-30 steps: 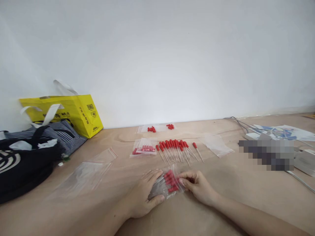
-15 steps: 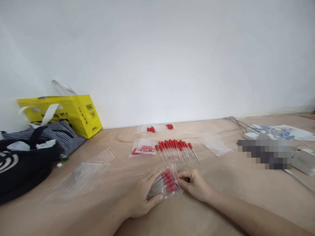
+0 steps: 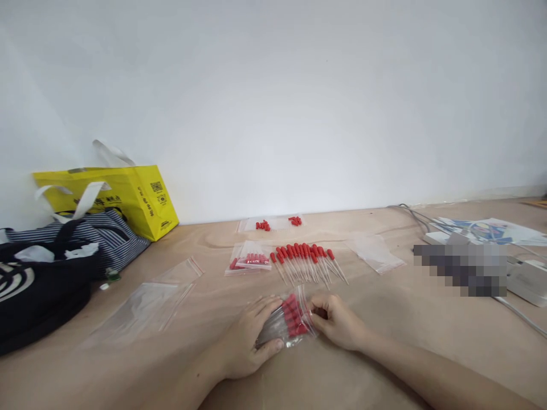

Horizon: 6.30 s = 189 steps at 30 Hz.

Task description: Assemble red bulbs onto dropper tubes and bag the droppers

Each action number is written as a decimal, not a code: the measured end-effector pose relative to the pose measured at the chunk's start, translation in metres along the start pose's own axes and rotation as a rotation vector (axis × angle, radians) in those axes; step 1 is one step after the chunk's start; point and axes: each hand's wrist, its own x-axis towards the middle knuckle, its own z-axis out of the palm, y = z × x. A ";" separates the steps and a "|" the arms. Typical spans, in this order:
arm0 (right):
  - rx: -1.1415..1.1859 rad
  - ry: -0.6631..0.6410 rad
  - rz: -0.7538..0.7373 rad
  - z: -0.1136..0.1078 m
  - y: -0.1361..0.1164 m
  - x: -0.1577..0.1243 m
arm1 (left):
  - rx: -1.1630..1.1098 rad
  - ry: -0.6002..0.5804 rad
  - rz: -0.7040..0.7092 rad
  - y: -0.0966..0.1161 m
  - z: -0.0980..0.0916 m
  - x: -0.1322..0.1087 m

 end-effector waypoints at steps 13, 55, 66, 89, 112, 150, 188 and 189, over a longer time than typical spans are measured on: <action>-0.405 0.039 -0.340 -0.003 -0.002 0.015 | 0.144 0.091 0.011 -0.045 -0.041 -0.005; -0.684 0.184 -0.738 0.005 0.012 0.050 | 0.433 0.456 0.351 -0.028 -0.016 0.000; -0.711 0.241 -0.793 0.012 0.016 0.052 | 0.412 0.576 0.457 -0.028 -0.011 0.005; -0.582 0.197 -0.839 0.024 -0.006 0.043 | 0.451 0.575 0.532 -0.020 -0.004 0.010; -0.462 0.398 -0.702 0.026 -0.007 0.043 | 0.434 0.623 0.485 -0.022 -0.008 0.008; -0.452 0.358 -0.668 0.032 -0.011 0.045 | 0.323 0.619 0.426 -0.026 -0.016 0.007; -0.680 0.389 -0.714 0.018 0.001 0.036 | -0.140 0.536 -0.059 -0.025 -0.014 -0.002; -0.665 0.382 -0.695 0.018 0.001 0.035 | -0.226 0.541 -0.179 -0.024 -0.015 -0.002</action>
